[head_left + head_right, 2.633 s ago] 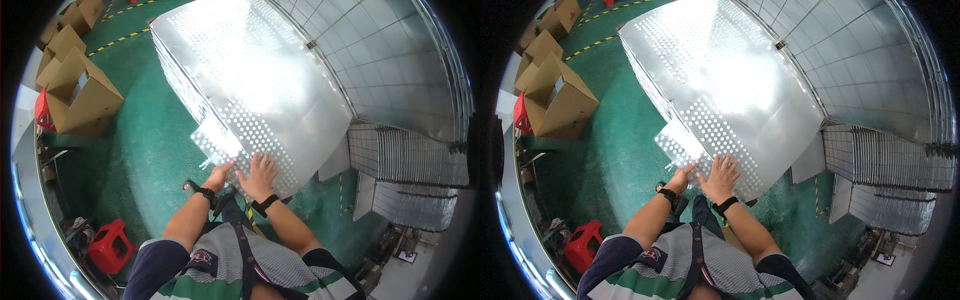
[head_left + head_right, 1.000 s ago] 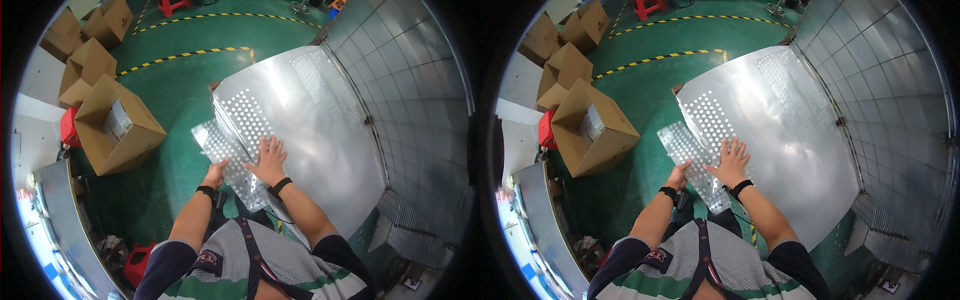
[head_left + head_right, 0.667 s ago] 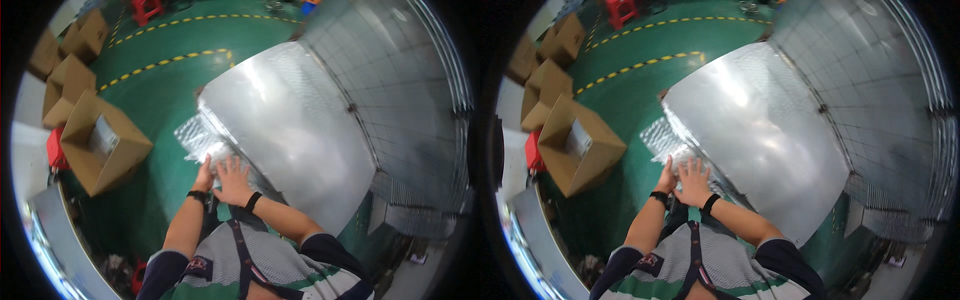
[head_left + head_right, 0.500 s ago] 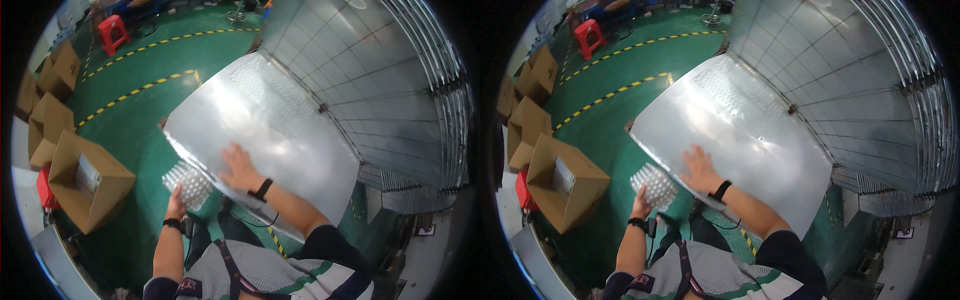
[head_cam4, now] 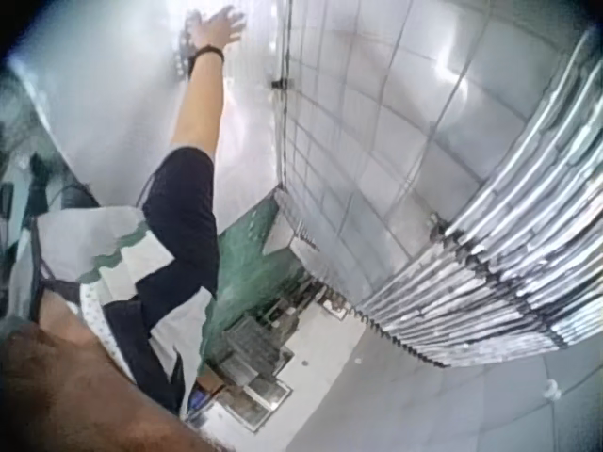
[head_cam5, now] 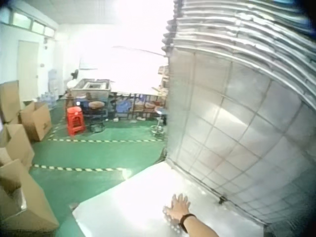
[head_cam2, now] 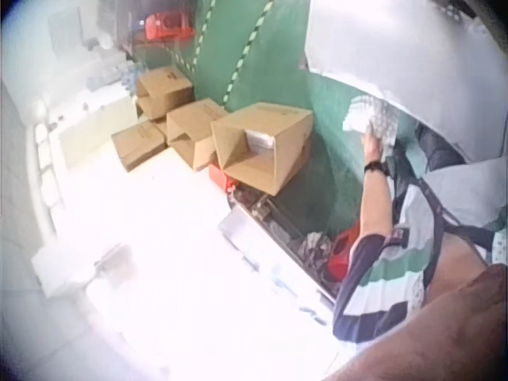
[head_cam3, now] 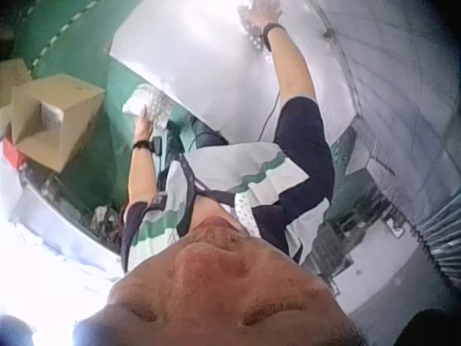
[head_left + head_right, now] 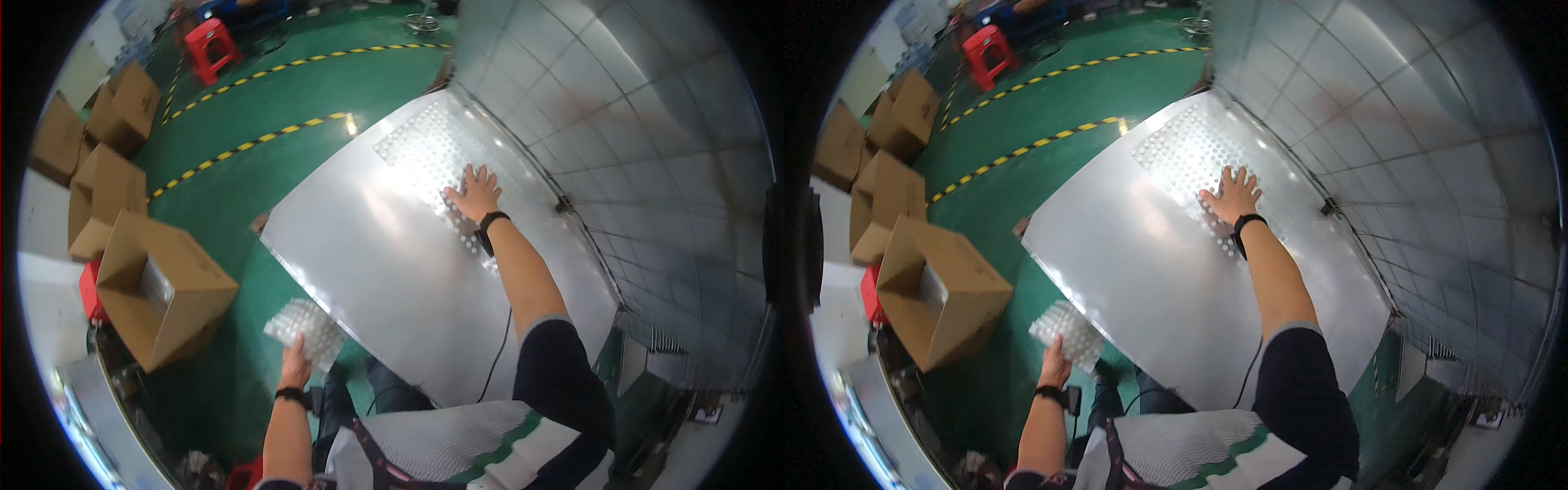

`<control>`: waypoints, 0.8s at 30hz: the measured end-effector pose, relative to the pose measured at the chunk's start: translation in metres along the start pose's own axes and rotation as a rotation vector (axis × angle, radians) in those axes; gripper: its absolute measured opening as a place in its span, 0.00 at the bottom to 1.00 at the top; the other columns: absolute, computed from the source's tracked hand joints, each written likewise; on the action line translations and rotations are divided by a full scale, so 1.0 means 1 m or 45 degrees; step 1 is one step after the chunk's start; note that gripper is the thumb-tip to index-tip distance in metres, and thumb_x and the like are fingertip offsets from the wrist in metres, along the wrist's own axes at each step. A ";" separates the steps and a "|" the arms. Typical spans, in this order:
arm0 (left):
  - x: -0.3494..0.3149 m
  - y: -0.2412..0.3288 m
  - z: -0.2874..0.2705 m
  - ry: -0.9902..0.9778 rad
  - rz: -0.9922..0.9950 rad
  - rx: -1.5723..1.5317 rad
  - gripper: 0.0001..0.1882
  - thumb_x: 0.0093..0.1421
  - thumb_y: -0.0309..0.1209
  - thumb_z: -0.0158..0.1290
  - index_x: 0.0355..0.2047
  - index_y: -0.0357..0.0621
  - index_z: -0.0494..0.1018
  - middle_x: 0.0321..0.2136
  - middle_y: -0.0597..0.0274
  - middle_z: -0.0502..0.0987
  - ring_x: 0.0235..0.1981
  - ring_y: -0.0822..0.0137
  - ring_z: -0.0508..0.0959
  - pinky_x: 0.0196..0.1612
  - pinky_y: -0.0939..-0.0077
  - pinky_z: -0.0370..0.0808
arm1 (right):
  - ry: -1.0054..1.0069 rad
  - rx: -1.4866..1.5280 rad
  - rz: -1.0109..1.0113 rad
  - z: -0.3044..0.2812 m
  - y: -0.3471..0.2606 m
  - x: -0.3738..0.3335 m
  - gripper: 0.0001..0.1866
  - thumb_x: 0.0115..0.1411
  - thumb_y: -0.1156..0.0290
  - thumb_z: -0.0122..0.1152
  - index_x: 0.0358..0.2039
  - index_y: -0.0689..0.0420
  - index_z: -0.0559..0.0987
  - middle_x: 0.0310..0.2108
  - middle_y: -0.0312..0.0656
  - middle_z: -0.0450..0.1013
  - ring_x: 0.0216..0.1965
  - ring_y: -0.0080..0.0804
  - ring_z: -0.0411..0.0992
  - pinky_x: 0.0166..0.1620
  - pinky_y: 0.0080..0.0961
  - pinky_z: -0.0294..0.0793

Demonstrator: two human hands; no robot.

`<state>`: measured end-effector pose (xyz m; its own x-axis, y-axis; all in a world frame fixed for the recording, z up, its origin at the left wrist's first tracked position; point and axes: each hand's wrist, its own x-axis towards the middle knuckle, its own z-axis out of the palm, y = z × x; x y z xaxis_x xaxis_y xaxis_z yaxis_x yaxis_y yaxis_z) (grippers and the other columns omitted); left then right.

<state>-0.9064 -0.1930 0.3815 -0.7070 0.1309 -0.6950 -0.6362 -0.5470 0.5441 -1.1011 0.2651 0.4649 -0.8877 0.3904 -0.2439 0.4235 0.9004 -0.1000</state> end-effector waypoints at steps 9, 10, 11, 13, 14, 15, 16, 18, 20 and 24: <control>0.018 0.001 0.058 0.272 -0.105 -0.337 0.45 0.52 0.69 0.25 0.58 0.47 0.55 0.54 0.57 0.62 0.54 0.55 0.63 0.57 0.60 0.57 | 0.014 0.054 -0.228 0.077 -0.150 -0.217 0.47 0.51 0.41 0.49 0.60 0.62 0.48 0.60 0.64 0.38 0.60 0.68 0.34 0.55 0.65 0.38; 0.020 0.002 0.054 0.261 -0.108 -0.358 0.45 0.52 0.69 0.25 0.58 0.47 0.55 0.54 0.57 0.62 0.54 0.55 0.63 0.57 0.60 0.57 | -0.014 0.044 -0.225 0.080 -0.168 -0.239 0.47 0.51 0.40 0.48 0.60 0.62 0.48 0.60 0.64 0.38 0.60 0.68 0.33 0.55 0.66 0.37; 0.024 0.000 0.047 0.253 -0.091 -0.302 0.45 0.52 0.69 0.24 0.58 0.48 0.54 0.54 0.57 0.62 0.53 0.56 0.63 0.56 0.61 0.57 | -0.009 0.024 -0.232 0.083 -0.183 -0.257 0.47 0.51 0.40 0.48 0.60 0.62 0.48 0.60 0.64 0.38 0.60 0.68 0.33 0.55 0.66 0.37; 0.031 -0.004 0.032 0.186 -0.075 -0.233 0.45 0.53 0.69 0.21 0.58 0.49 0.54 0.56 0.58 0.60 0.55 0.57 0.61 0.56 0.61 0.57 | -0.121 -0.001 -0.197 0.085 -0.202 -0.282 0.47 0.51 0.41 0.49 0.60 0.62 0.48 0.60 0.64 0.36 0.60 0.68 0.33 0.54 0.67 0.36; 0.035 -0.005 0.022 0.177 -0.081 -0.248 0.45 0.53 0.69 0.21 0.58 0.49 0.54 0.56 0.58 0.60 0.55 0.57 0.61 0.56 0.61 0.57 | -0.115 -0.018 -0.197 0.082 -0.202 -0.285 0.47 0.51 0.41 0.49 0.60 0.62 0.48 0.60 0.64 0.36 0.60 0.68 0.33 0.54 0.67 0.36; 0.036 -0.001 0.015 0.085 -0.165 -0.294 0.45 0.53 0.69 0.21 0.59 0.48 0.53 0.56 0.58 0.60 0.56 0.57 0.60 0.57 0.60 0.57 | -0.044 -0.006 -0.285 0.079 -0.198 -0.286 0.47 0.50 0.42 0.51 0.60 0.61 0.48 0.60 0.64 0.36 0.60 0.67 0.33 0.54 0.67 0.36; 0.031 0.007 0.016 -0.010 -0.252 -0.336 0.45 0.52 0.69 0.20 0.59 0.48 0.53 0.57 0.58 0.59 0.58 0.58 0.58 0.57 0.60 0.56 | 0.028 0.007 -0.368 0.074 -0.191 -0.285 0.48 0.49 0.42 0.53 0.61 0.60 0.48 0.60 0.63 0.35 0.60 0.67 0.34 0.54 0.68 0.36; 0.018 0.019 0.029 -0.070 -0.282 -0.380 0.46 0.52 0.69 0.20 0.59 0.48 0.52 0.57 0.57 0.58 0.59 0.57 0.55 0.58 0.58 0.55 | -0.024 -0.042 -0.394 0.069 -0.174 -0.282 0.43 0.51 0.52 0.54 0.61 0.58 0.48 0.61 0.62 0.36 0.60 0.67 0.34 0.54 0.68 0.37; 0.013 0.023 0.044 0.104 -0.393 -0.372 0.47 0.51 0.71 0.21 0.59 0.48 0.51 0.57 0.56 0.58 0.59 0.56 0.56 0.58 0.58 0.53 | -0.054 -0.153 -0.370 0.090 -0.150 -0.277 0.38 0.52 0.64 0.52 0.61 0.57 0.49 0.61 0.62 0.37 0.60 0.67 0.35 0.53 0.69 0.39; 0.030 -0.003 0.036 -0.004 -0.199 -0.323 0.52 0.47 0.74 0.26 0.61 0.45 0.48 0.60 0.54 0.51 0.60 0.55 0.52 0.60 0.59 0.47 | -0.063 -0.233 -0.360 0.098 -0.216 -0.322 0.37 0.49 0.69 0.53 0.59 0.59 0.52 0.59 0.64 0.41 0.59 0.69 0.40 0.51 0.68 0.45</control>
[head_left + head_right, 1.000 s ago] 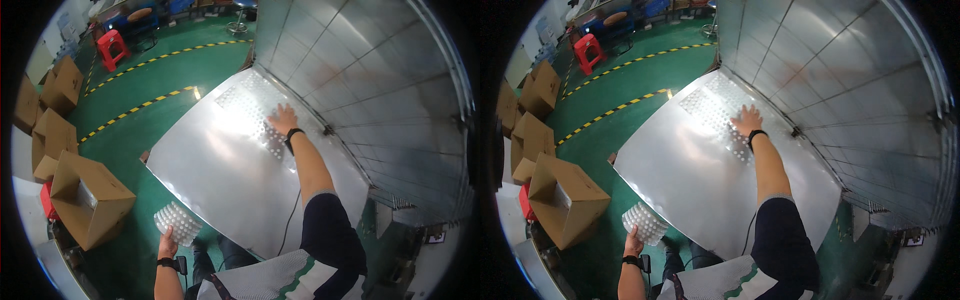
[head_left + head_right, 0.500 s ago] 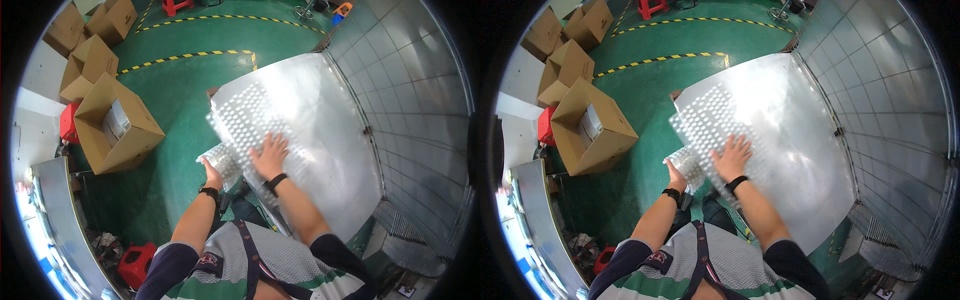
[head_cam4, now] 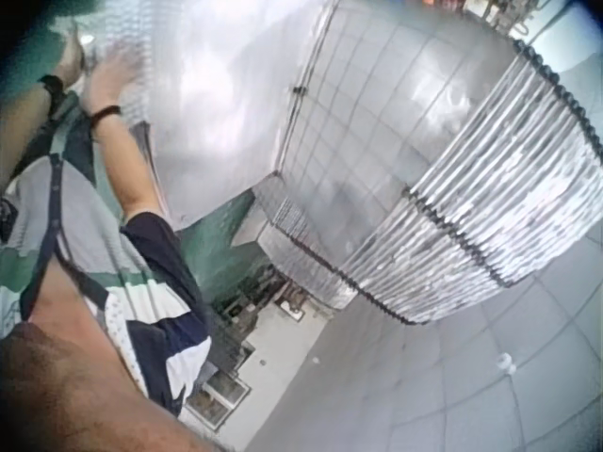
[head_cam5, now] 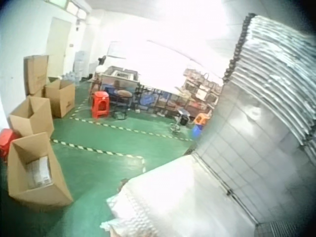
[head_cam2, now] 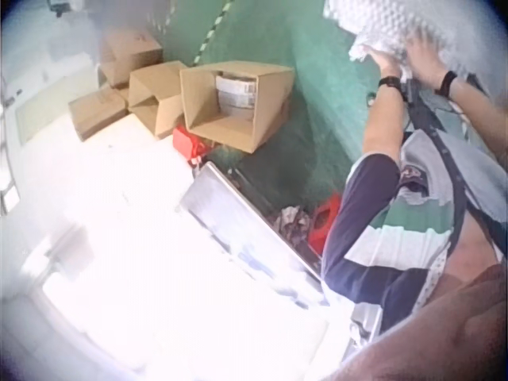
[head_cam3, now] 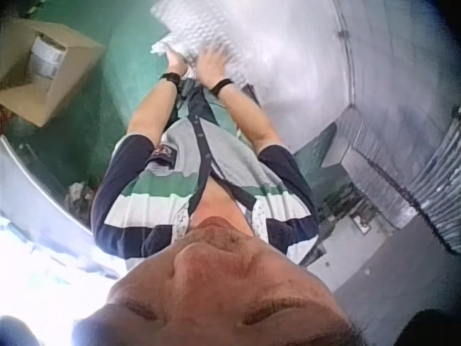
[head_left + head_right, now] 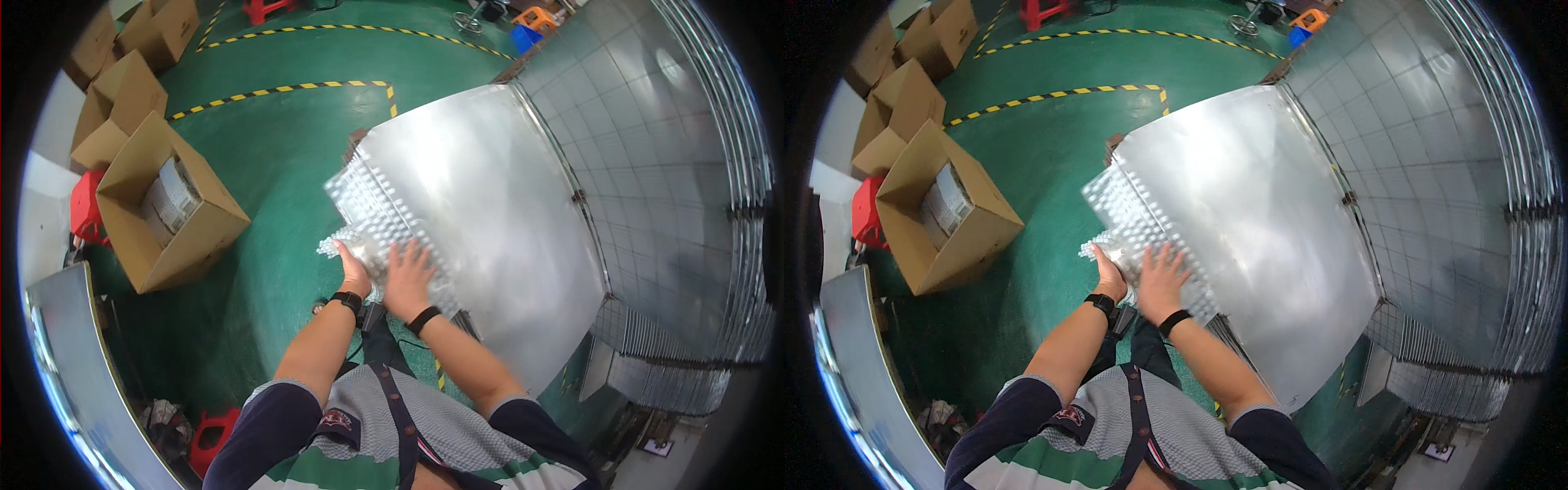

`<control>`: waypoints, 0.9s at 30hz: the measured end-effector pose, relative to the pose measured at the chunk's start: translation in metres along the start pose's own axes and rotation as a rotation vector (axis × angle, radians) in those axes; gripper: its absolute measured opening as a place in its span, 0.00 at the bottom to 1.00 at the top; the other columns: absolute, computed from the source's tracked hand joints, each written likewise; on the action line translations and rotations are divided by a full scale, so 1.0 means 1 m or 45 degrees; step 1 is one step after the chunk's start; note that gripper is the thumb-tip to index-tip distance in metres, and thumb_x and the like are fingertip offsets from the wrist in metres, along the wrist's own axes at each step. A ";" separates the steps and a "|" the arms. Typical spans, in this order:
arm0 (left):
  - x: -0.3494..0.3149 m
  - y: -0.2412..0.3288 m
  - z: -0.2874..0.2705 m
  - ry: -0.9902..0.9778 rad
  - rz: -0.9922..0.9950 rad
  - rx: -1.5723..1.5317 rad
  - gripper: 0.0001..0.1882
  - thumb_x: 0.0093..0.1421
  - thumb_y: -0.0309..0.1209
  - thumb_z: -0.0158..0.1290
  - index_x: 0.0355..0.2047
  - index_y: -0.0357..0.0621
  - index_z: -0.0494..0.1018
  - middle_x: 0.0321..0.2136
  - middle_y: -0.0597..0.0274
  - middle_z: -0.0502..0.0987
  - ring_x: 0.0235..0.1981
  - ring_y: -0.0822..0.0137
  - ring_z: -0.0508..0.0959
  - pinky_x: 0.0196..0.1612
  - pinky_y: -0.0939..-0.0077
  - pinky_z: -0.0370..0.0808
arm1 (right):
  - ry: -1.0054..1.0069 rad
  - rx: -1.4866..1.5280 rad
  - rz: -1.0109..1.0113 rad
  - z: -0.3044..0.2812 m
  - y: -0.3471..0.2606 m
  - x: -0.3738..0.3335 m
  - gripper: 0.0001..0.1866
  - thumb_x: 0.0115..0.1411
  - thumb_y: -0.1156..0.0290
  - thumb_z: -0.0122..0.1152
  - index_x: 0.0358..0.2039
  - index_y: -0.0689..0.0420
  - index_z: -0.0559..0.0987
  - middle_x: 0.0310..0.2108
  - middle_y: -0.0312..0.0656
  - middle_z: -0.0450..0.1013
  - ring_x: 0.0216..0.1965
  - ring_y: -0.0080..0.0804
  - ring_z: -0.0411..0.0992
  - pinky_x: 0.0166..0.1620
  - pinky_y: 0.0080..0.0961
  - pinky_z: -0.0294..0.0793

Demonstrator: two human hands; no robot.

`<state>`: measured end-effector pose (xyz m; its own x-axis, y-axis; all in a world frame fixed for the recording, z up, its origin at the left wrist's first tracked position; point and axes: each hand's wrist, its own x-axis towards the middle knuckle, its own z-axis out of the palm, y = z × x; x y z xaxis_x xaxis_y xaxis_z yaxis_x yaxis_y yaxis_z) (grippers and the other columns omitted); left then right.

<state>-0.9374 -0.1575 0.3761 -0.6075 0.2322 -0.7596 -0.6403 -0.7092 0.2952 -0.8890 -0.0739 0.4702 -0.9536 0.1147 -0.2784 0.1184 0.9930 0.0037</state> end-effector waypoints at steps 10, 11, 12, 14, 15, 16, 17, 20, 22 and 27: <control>0.017 0.012 -0.022 -0.092 -0.169 0.054 0.48 0.49 0.71 0.24 0.60 0.49 0.50 0.57 0.53 0.56 0.57 0.52 0.57 0.58 0.53 0.54 | 0.013 -0.002 0.322 0.037 0.155 -0.131 0.41 0.47 0.60 0.61 0.58 0.61 0.53 0.59 0.58 0.45 0.61 0.57 0.41 0.56 0.62 0.42; 0.028 0.002 -0.022 0.020 -0.158 0.111 0.47 0.50 0.71 0.25 0.60 0.50 0.50 0.58 0.53 0.56 0.57 0.52 0.58 0.58 0.54 0.54 | 0.016 -0.003 0.334 0.042 0.166 -0.139 0.41 0.47 0.60 0.61 0.58 0.61 0.53 0.59 0.58 0.45 0.61 0.57 0.41 0.56 0.62 0.42; 0.030 -0.003 -0.013 0.131 -0.151 0.172 0.47 0.50 0.71 0.26 0.60 0.50 0.51 0.58 0.53 0.56 0.57 0.52 0.58 0.57 0.54 0.54 | 0.046 -0.070 0.306 0.043 0.175 -0.145 0.41 0.45 0.64 0.62 0.57 0.60 0.55 0.59 0.56 0.47 0.61 0.55 0.43 0.56 0.61 0.43; 0.022 -0.009 -0.009 0.060 -0.172 0.143 0.46 0.50 0.70 0.26 0.59 0.50 0.52 0.57 0.54 0.57 0.57 0.52 0.58 0.58 0.54 0.54 | 0.077 -0.140 0.294 0.042 0.193 -0.158 0.41 0.42 0.68 0.63 0.57 0.59 0.56 0.59 0.53 0.48 0.60 0.53 0.45 0.56 0.61 0.44; 0.013 -0.008 -0.006 -0.001 -0.184 0.110 0.45 0.51 0.70 0.26 0.59 0.50 0.53 0.57 0.56 0.58 0.57 0.53 0.59 0.58 0.55 0.54 | 0.104 -0.049 0.300 0.024 0.192 -0.165 0.40 0.40 0.70 0.62 0.56 0.57 0.58 0.59 0.51 0.50 0.60 0.51 0.47 0.56 0.60 0.45; 0.009 -0.004 -0.005 -0.061 -0.184 0.074 0.45 0.51 0.69 0.25 0.59 0.50 0.54 0.57 0.58 0.59 0.57 0.53 0.59 0.58 0.55 0.54 | 0.138 0.045 0.294 0.003 0.189 -0.168 0.40 0.38 0.73 0.62 0.55 0.56 0.60 0.58 0.50 0.51 0.59 0.50 0.49 0.56 0.60 0.46; 0.012 0.000 -0.011 -0.094 -0.147 0.111 0.45 0.51 0.70 0.25 0.59 0.50 0.53 0.57 0.59 0.59 0.56 0.54 0.60 0.58 0.55 0.55 | 0.294 -0.042 0.301 -0.020 0.190 -0.174 0.33 0.39 0.73 0.61 0.50 0.53 0.66 0.55 0.50 0.57 0.57 0.48 0.54 0.56 0.57 0.48; 0.003 0.010 -0.005 0.007 -0.185 0.138 0.46 0.50 0.71 0.26 0.59 0.49 0.52 0.57 0.56 0.58 0.57 0.52 0.59 0.58 0.54 0.54 | 0.652 -0.200 0.344 -0.127 0.223 -0.204 0.24 0.39 0.73 0.61 0.41 0.54 0.73 0.49 0.49 0.64 0.54 0.46 0.59 0.57 0.51 0.49; 0.008 0.014 -0.012 -0.020 -0.136 0.128 0.45 0.51 0.70 0.26 0.59 0.49 0.52 0.57 0.56 0.58 0.56 0.53 0.59 0.58 0.54 0.55 | 1.171 -0.229 0.538 -0.197 0.240 -0.208 0.21 0.45 0.75 0.61 0.43 0.60 0.72 0.50 0.50 0.64 0.51 0.46 0.62 0.55 0.45 0.56; 0.008 0.010 -0.016 -0.058 -0.083 0.058 0.43 0.53 0.67 0.25 0.58 0.49 0.53 0.56 0.57 0.60 0.55 0.54 0.62 0.57 0.54 0.57 | 1.578 -0.002 0.394 -0.233 0.249 -0.126 0.19 0.51 0.77 0.57 0.45 0.63 0.70 0.50 0.52 0.64 0.50 0.46 0.64 0.52 0.38 0.62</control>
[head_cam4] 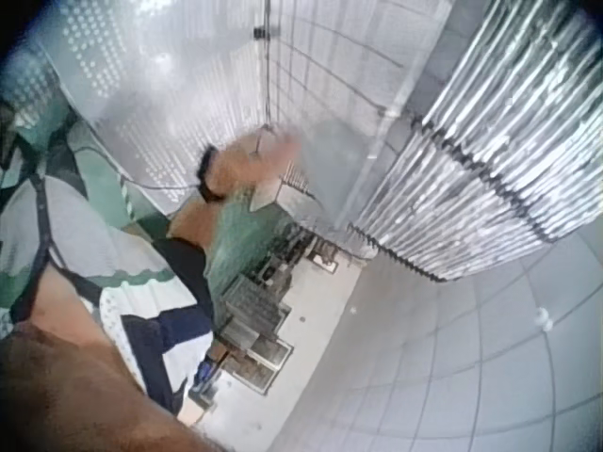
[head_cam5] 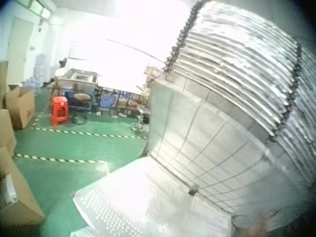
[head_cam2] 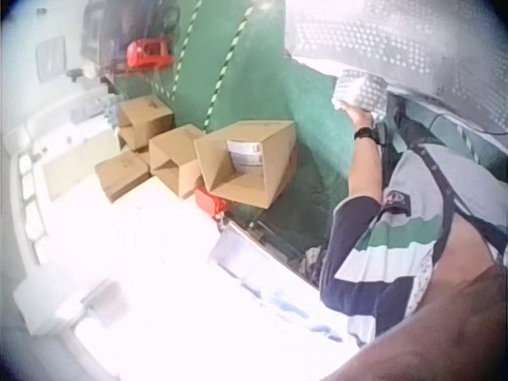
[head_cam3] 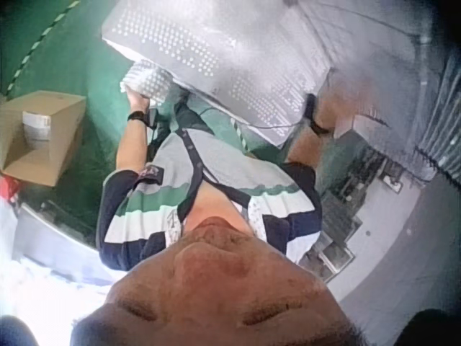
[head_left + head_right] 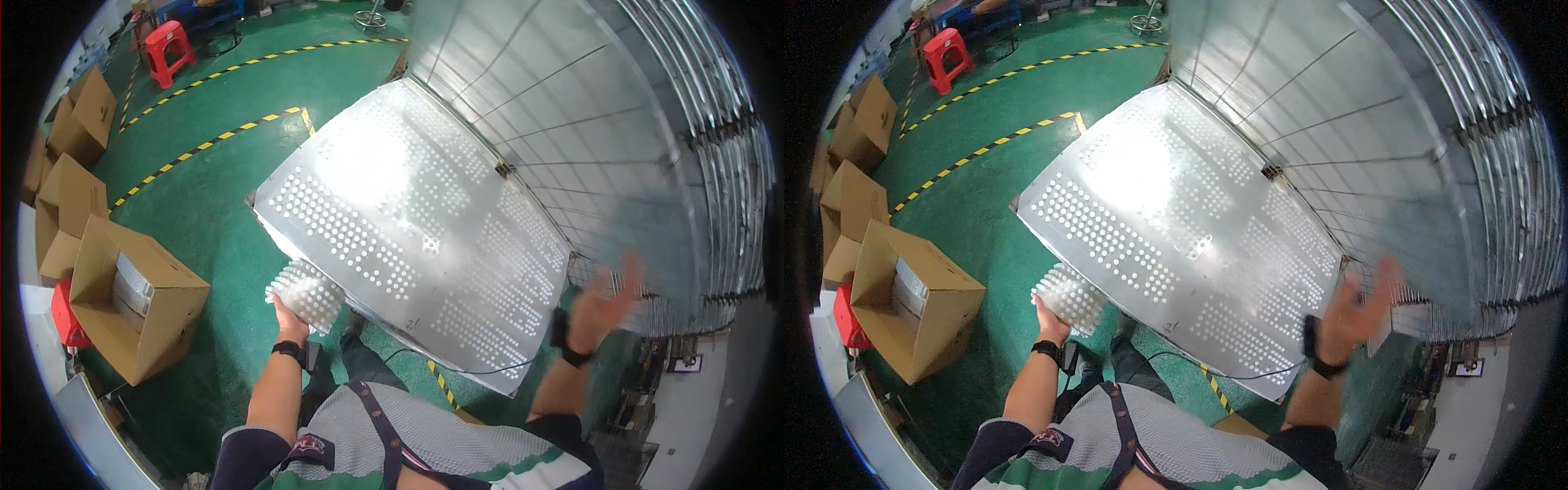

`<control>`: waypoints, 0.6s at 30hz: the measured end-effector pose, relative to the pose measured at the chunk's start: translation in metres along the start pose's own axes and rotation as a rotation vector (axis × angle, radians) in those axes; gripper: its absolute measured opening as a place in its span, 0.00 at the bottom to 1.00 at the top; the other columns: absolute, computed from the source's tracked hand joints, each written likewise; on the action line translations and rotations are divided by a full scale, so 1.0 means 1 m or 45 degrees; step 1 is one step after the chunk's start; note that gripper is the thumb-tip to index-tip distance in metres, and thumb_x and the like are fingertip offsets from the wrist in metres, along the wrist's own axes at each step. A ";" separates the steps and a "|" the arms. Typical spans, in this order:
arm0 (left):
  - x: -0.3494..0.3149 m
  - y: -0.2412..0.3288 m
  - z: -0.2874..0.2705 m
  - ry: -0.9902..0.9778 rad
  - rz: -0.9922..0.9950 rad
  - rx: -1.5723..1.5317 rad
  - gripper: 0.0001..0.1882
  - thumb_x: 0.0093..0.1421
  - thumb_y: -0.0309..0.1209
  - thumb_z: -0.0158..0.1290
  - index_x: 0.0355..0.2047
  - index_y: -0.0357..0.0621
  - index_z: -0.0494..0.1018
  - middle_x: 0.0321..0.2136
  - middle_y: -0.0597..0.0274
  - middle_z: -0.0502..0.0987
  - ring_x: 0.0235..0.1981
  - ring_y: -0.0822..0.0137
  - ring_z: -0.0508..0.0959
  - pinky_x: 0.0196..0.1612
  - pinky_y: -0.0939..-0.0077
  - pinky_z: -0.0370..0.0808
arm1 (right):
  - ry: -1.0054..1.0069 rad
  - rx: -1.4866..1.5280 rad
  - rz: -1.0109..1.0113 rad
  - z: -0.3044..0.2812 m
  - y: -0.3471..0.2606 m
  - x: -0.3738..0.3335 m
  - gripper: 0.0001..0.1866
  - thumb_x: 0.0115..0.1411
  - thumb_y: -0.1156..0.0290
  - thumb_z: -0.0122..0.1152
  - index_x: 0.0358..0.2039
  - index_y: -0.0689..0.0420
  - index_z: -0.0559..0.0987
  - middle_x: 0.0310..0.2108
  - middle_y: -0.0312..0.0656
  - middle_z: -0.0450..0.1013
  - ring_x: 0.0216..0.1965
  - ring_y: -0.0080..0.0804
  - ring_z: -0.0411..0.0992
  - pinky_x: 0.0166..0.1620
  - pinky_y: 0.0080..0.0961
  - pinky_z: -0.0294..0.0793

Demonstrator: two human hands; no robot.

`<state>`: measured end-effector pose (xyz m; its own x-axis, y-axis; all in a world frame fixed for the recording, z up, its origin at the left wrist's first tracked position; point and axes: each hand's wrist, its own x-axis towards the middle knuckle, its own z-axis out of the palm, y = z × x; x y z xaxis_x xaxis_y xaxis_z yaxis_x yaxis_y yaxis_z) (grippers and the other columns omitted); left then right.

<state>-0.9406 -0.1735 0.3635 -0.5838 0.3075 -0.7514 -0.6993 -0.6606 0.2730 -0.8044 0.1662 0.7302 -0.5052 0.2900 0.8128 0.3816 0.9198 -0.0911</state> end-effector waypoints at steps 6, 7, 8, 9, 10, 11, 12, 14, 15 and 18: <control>0.009 -0.002 0.005 0.219 0.082 -0.007 0.44 0.53 0.68 0.23 0.58 0.47 0.53 0.57 0.55 0.58 0.57 0.53 0.59 0.57 0.54 0.54 | -1.185 0.659 -0.159 0.255 -0.083 -0.097 0.34 0.52 0.56 0.56 0.55 0.59 0.59 0.59 0.60 0.46 0.60 0.58 0.44 0.57 0.52 0.46; 0.009 0.001 0.003 0.252 0.104 -0.019 0.44 0.53 0.68 0.23 0.58 0.47 0.53 0.57 0.55 0.58 0.57 0.53 0.59 0.57 0.54 0.54 | -1.333 0.411 -0.217 0.280 -0.090 -0.107 0.38 0.52 0.51 0.54 0.58 0.59 0.55 0.60 0.61 0.40 0.61 0.61 0.38 0.57 0.58 0.41; 0.007 0.005 0.001 0.216 0.067 -0.058 0.44 0.53 0.68 0.23 0.59 0.47 0.52 0.57 0.55 0.57 0.57 0.53 0.58 0.58 0.55 0.54 | -1.355 0.445 -0.233 0.298 -0.090 -0.117 0.38 0.52 0.51 0.54 0.58 0.59 0.55 0.60 0.61 0.40 0.61 0.61 0.38 0.57 0.58 0.41; 0.006 0.008 0.002 0.173 0.025 -0.096 0.44 0.54 0.67 0.22 0.59 0.47 0.51 0.57 0.55 0.57 0.57 0.53 0.58 0.58 0.56 0.54 | -1.469 0.327 -0.185 0.312 -0.082 -0.124 0.41 0.52 0.47 0.52 0.59 0.58 0.52 0.61 0.61 0.37 0.61 0.62 0.35 0.56 0.62 0.37; -0.004 0.014 0.011 0.205 0.051 -0.069 0.46 0.53 0.68 0.22 0.60 0.47 0.50 0.58 0.54 0.56 0.58 0.52 0.56 0.59 0.55 0.52 | -1.586 0.213 -0.142 0.316 -0.087 -0.131 0.44 0.52 0.44 0.51 0.61 0.57 0.50 0.61 0.61 0.35 0.61 0.63 0.32 0.55 0.66 0.34; 0.000 0.012 0.007 0.195 0.078 -0.081 0.46 0.52 0.69 0.21 0.60 0.46 0.50 0.58 0.55 0.55 0.58 0.52 0.56 0.59 0.55 0.52 | -1.611 0.240 -0.157 0.314 -0.091 -0.142 0.44 0.52 0.44 0.51 0.61 0.57 0.50 0.61 0.61 0.35 0.61 0.63 0.32 0.55 0.66 0.34; 0.004 0.011 0.001 0.183 0.112 -0.097 0.47 0.52 0.69 0.21 0.60 0.46 0.49 0.59 0.55 0.55 0.59 0.52 0.55 0.59 0.55 0.51 | -1.570 0.251 -0.215 0.302 -0.101 -0.149 0.44 0.51 0.43 0.50 0.60 0.57 0.50 0.61 0.62 0.35 0.61 0.64 0.32 0.55 0.66 0.34; 0.010 -0.001 0.010 0.272 0.094 -0.066 0.47 0.51 0.70 0.22 0.60 0.47 0.50 0.58 0.54 0.55 0.59 0.52 0.55 0.59 0.54 0.52 | -1.493 0.241 -0.271 0.278 -0.116 -0.171 0.45 0.51 0.42 0.50 0.60 0.58 0.51 0.60 0.64 0.35 0.61 0.65 0.31 0.55 0.66 0.33; 0.013 -0.002 0.009 0.329 0.075 -0.021 0.48 0.50 0.71 0.22 0.59 0.47 0.51 0.58 0.54 0.55 0.58 0.52 0.56 0.58 0.53 0.52 | -1.503 0.249 -0.281 0.265 -0.132 -0.187 0.45 0.51 0.42 0.50 0.60 0.58 0.51 0.60 0.64 0.35 0.61 0.65 0.31 0.55 0.66 0.33; 0.015 -0.005 0.003 0.344 0.123 0.064 0.47 0.51 0.70 0.21 0.60 0.48 0.51 0.59 0.54 0.55 0.59 0.52 0.55 0.58 0.54 0.52 | -1.557 0.226 -0.352 0.226 -0.174 -0.212 0.46 0.50 0.41 0.51 0.60 0.58 0.50 0.61 0.64 0.35 0.61 0.66 0.31 0.54 0.67 0.35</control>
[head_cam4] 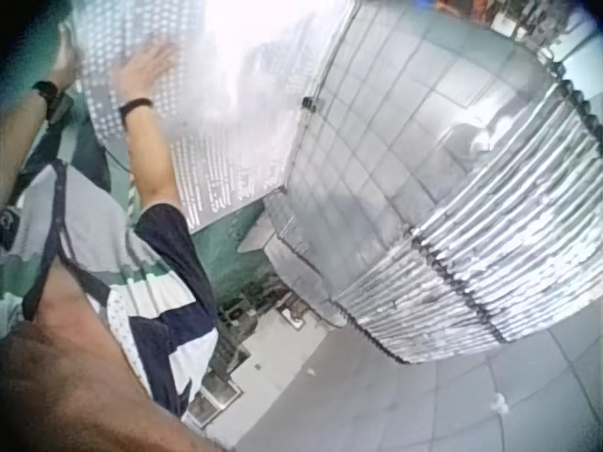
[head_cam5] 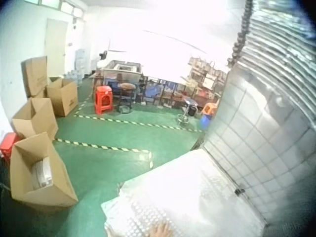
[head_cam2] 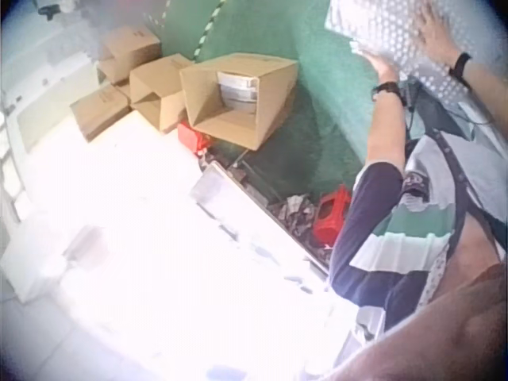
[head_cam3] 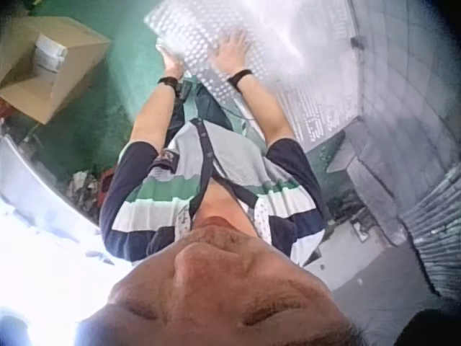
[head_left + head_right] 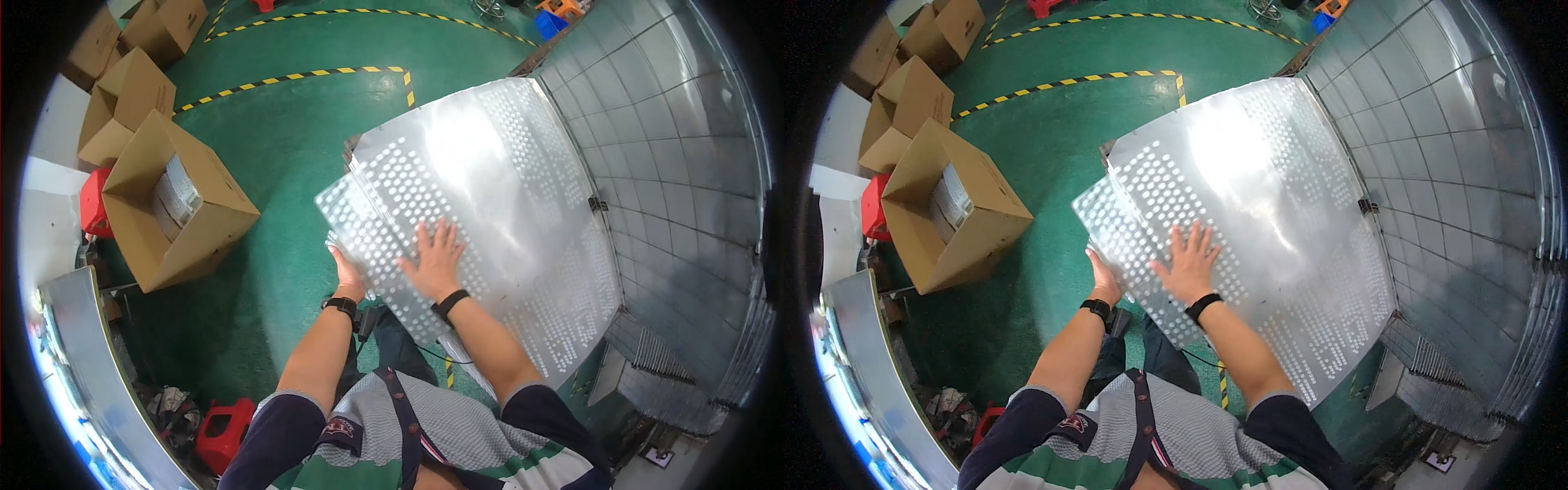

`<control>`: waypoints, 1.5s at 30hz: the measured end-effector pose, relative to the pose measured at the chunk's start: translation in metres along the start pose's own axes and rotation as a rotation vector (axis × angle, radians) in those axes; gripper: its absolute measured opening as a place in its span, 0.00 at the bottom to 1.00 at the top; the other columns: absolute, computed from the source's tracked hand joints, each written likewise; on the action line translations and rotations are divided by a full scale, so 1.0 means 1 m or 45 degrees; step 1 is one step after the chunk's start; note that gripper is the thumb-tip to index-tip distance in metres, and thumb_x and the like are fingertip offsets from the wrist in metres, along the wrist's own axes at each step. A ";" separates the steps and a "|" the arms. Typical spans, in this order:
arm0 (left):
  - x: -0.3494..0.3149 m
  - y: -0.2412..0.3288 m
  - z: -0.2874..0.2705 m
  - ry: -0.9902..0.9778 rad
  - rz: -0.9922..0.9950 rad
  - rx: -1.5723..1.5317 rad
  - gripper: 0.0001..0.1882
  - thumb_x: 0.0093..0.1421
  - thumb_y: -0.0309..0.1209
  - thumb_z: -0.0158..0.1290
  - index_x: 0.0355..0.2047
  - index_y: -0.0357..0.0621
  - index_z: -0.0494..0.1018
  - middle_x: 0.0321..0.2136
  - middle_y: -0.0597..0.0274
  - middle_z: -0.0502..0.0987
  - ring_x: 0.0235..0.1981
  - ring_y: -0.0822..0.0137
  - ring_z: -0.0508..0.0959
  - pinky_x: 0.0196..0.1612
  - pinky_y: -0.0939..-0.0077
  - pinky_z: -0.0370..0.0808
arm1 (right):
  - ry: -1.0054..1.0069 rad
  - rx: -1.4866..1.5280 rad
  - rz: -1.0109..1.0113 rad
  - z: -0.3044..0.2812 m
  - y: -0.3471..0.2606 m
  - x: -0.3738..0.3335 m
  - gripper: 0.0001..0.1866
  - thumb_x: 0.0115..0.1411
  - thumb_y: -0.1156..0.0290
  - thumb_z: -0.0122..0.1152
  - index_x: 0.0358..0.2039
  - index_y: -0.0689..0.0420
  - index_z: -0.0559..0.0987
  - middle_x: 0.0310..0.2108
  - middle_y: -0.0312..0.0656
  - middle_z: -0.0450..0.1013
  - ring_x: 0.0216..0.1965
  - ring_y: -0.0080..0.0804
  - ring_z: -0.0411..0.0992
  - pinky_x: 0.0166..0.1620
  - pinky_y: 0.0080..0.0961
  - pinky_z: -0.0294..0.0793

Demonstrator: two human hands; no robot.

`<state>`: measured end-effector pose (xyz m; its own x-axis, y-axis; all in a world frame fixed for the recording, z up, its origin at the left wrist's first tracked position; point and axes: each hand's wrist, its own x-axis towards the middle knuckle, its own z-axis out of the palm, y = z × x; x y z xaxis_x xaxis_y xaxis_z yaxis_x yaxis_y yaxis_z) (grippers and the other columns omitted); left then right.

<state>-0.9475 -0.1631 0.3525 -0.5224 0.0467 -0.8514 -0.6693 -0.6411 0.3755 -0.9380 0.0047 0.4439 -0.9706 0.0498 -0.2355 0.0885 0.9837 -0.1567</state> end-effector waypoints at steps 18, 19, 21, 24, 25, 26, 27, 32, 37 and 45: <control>-0.007 0.032 -0.034 -0.239 -0.107 -0.101 0.49 0.49 0.72 0.18 0.60 0.50 0.50 0.57 0.55 0.58 0.58 0.51 0.58 0.57 0.49 0.53 | -0.018 0.496 -0.346 -0.033 0.032 0.007 0.37 0.50 0.53 0.56 0.55 0.63 0.59 0.58 0.64 0.47 0.59 0.58 0.48 0.59 0.46 0.49; -0.015 0.033 -0.021 -0.213 -0.108 -0.090 0.47 0.50 0.71 0.19 0.60 0.51 0.50 0.57 0.56 0.58 0.57 0.51 0.59 0.57 0.49 0.53 | 0.078 0.400 -0.293 -0.038 0.074 0.031 0.38 0.50 0.53 0.56 0.55 0.64 0.59 0.58 0.64 0.46 0.59 0.58 0.47 0.59 0.44 0.48; -0.002 0.020 -0.016 -0.193 -0.051 -0.008 0.46 0.51 0.70 0.19 0.60 0.52 0.51 0.57 0.57 0.59 0.57 0.51 0.59 0.57 0.49 0.54 | 0.233 0.283 -0.027 -0.044 0.155 0.087 0.40 0.51 0.52 0.55 0.56 0.66 0.56 0.59 0.64 0.44 0.60 0.58 0.43 0.60 0.43 0.46; -0.004 0.012 -0.010 -0.122 -0.075 -0.050 0.45 0.52 0.69 0.20 0.59 0.51 0.52 0.56 0.57 0.59 0.56 0.52 0.60 0.56 0.50 0.56 | 0.421 0.264 0.303 -0.071 0.252 0.151 0.41 0.52 0.49 0.52 0.59 0.61 0.53 0.60 0.61 0.41 0.61 0.59 0.41 0.60 0.48 0.43; -0.009 0.012 -0.012 -0.116 -0.065 -0.053 0.45 0.52 0.69 0.20 0.59 0.51 0.52 0.56 0.57 0.59 0.56 0.52 0.60 0.56 0.50 0.56 | 0.425 0.197 0.390 -0.077 0.277 0.164 0.42 0.52 0.47 0.51 0.59 0.59 0.52 0.61 0.59 0.40 0.61 0.59 0.40 0.59 0.50 0.43; -0.013 0.015 -0.018 -0.161 -0.061 -0.050 0.44 0.53 0.68 0.21 0.59 0.50 0.52 0.56 0.57 0.59 0.56 0.53 0.60 0.56 0.52 0.57 | 0.422 0.208 0.374 -0.081 0.292 0.170 0.42 0.52 0.47 0.51 0.59 0.59 0.52 0.61 0.59 0.40 0.61 0.59 0.40 0.59 0.50 0.43; -0.013 0.017 -0.023 -0.209 -0.056 -0.047 0.44 0.53 0.68 0.22 0.59 0.50 0.51 0.57 0.57 0.59 0.56 0.54 0.60 0.56 0.54 0.58 | 0.295 0.141 0.457 -0.088 0.304 0.176 0.42 0.52 0.45 0.50 0.60 0.57 0.51 0.61 0.58 0.39 0.61 0.59 0.39 0.59 0.53 0.42; -0.014 0.014 -0.037 -0.083 -0.015 -0.131 0.45 0.52 0.69 0.24 0.59 0.49 0.52 0.57 0.56 0.58 0.57 0.53 0.59 0.57 0.53 0.54 | 0.069 0.011 0.482 -0.086 0.276 0.177 0.44 0.52 0.42 0.48 0.61 0.56 0.48 0.62 0.56 0.40 0.61 0.59 0.37 0.57 0.57 0.43; -0.001 -0.009 -0.014 -0.130 -0.025 -0.218 0.46 0.51 0.70 0.27 0.58 0.49 0.53 0.56 0.56 0.59 0.56 0.52 0.59 0.58 0.51 0.54 | -0.005 0.008 0.404 -0.061 0.182 0.101 0.45 0.51 0.42 0.49 0.60 0.58 0.48 0.61 0.60 0.38 0.60 0.66 0.36 0.56 0.60 0.41; -0.005 -0.001 -0.002 -0.098 -0.013 -0.051 0.48 0.50 0.71 0.23 0.61 0.49 0.47 0.60 0.57 0.53 0.60 0.55 0.53 0.60 0.59 0.50 | -0.142 0.029 0.331 0.005 -0.038 -0.037 0.46 0.52 0.43 0.48 0.60 0.64 0.47 0.61 0.62 0.36 0.60 0.68 0.34 0.54 0.66 0.38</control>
<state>-0.9425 -0.1642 0.3557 -0.5554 0.1111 -0.8241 -0.6542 -0.6701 0.3506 -0.9048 -0.0355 0.4539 -0.8842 0.2794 -0.3744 0.3376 0.9361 -0.0988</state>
